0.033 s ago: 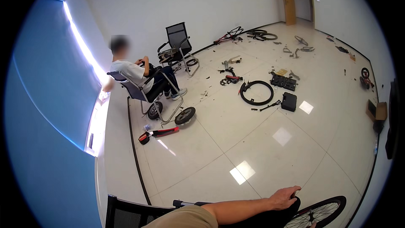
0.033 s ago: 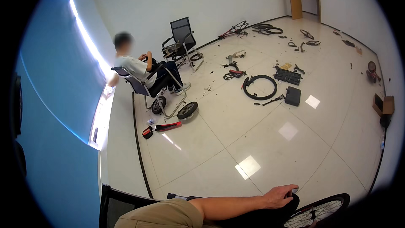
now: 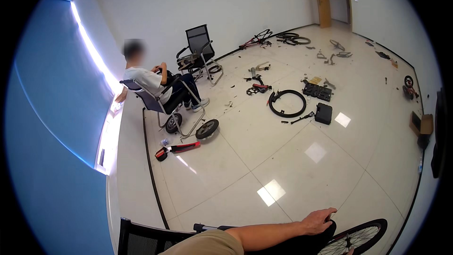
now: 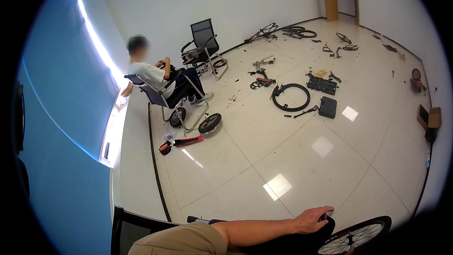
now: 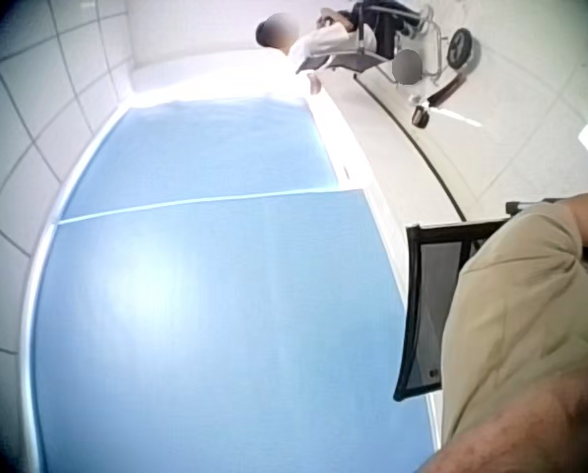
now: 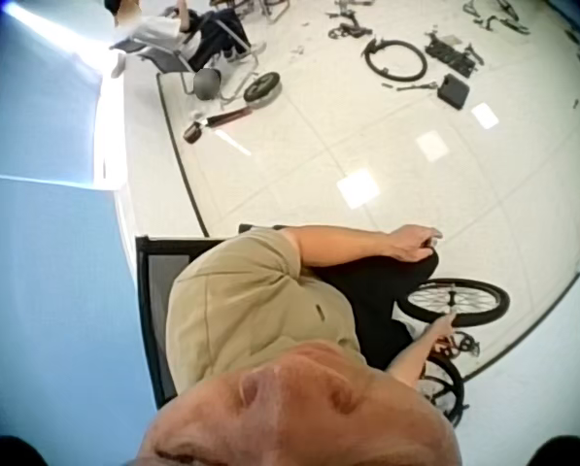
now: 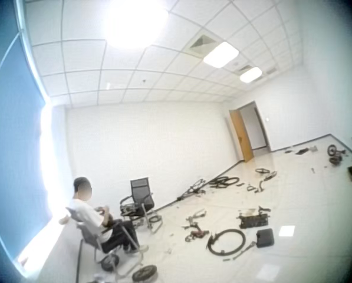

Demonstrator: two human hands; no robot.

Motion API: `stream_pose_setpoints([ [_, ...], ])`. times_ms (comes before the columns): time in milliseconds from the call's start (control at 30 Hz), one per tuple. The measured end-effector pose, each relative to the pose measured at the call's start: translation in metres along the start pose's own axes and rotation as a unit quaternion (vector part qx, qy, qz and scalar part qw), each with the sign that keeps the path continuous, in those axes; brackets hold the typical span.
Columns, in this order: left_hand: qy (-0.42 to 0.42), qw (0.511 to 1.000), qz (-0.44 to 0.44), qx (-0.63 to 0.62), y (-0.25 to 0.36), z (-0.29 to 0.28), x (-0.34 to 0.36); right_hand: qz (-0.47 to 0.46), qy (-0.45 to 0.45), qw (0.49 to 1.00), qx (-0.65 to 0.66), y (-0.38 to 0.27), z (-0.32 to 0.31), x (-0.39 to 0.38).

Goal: The person removes a bicycle tire from a wheel, inspects the tire and rim, and then mounts the tire back onto the wheel. They use their hands to press the tire bead onto the rim and check the fit.

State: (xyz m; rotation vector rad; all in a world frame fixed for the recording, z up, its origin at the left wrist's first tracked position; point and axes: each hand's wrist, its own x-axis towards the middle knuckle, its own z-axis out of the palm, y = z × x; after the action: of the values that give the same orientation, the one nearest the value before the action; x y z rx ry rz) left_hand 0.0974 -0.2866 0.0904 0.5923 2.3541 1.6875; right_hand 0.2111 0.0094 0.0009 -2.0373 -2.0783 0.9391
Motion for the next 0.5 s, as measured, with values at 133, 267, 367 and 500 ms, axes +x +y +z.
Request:
stream_pose_setpoints([
  [133, -0.002, 1.0, -0.007, -0.003, 0.005, 0.0, -0.001, 0.031, -0.01, 0.999, 0.017, -0.003, 0.008, 0.012],
  [267, -0.007, 1.0, 0.015, -0.008, 0.006, 0.002, -0.004, -0.004, 0.004, 1.0, 0.027, -0.01, 0.011, 0.002],
  [367, -0.011, 0.999, 0.042, -0.003, 0.006, 0.01, -0.006, -0.029, -0.019, 0.996, 0.077, -0.007, 0.015, 0.013],
  [500, -0.025, 0.991, 0.132, -0.02, 0.007, 0.033, -0.006, -0.016, -0.129, 0.978, 0.161, -0.017, 0.014, 0.026],
])
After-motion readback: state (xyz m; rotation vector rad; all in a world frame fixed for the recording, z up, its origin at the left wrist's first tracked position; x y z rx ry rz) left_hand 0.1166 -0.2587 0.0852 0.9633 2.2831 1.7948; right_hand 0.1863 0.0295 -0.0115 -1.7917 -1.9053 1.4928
